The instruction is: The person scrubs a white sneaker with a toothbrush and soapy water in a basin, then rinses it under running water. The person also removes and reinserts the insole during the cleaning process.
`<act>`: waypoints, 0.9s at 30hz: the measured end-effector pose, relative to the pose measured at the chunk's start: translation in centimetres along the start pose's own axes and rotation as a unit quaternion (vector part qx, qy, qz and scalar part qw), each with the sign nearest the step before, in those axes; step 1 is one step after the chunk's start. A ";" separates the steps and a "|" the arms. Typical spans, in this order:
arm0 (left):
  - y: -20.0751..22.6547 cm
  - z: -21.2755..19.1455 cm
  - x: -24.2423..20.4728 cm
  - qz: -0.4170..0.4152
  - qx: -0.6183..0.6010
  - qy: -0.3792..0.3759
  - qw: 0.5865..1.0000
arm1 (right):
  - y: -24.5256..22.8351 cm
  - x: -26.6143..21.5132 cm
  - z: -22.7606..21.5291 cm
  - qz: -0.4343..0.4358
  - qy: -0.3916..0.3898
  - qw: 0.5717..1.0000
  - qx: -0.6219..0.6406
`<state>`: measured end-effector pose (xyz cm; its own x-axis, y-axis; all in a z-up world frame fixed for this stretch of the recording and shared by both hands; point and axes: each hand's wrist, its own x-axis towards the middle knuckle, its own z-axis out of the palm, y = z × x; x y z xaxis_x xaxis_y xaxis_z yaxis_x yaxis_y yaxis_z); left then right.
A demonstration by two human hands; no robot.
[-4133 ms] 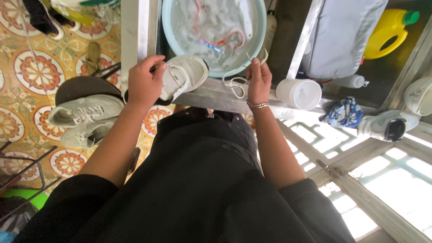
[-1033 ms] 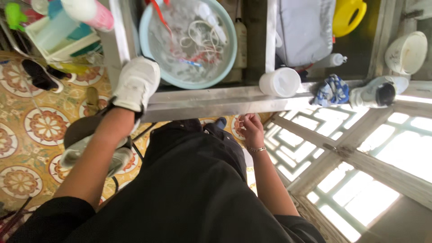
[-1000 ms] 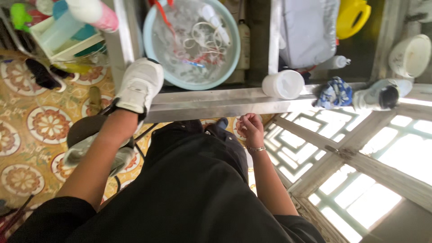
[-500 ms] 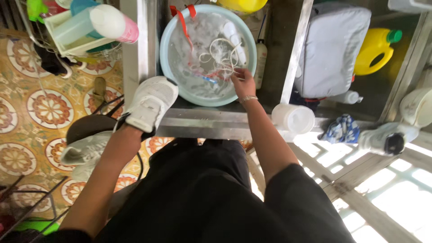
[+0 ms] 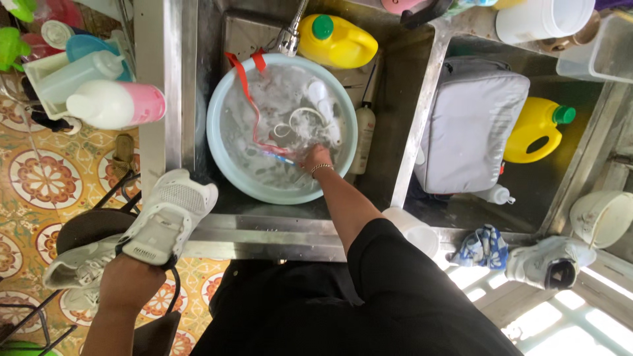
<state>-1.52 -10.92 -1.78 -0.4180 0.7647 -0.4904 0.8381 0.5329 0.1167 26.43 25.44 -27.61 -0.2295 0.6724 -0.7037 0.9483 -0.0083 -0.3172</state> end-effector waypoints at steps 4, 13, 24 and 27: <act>-0.4 0.4 0.1 0.005 0.005 -0.003 1.000 | -0.4 0.4 0.1 -0.086 -0.065 0.990 -0.089; -0.8 1.3 0.1 -0.030 -0.025 0.006 0.999 | -1.1 0.4 -0.4 -0.009 0.023 1.000 0.018; -0.2 0.0 0.4 0.038 -0.005 0.022 0.999 | -0.9 -1.9 0.2 0.063 0.000 0.985 0.158; 0.2 -0.7 1.0 0.060 -0.018 0.057 0.996 | -1.3 -1.3 0.9 0.053 0.041 0.990 0.123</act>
<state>-2.01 -9.84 -1.66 -0.3538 0.8587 -0.3707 0.8722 0.4460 0.2009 25.34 23.93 -26.83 -0.1039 0.7161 -0.6902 0.8818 -0.2546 -0.3970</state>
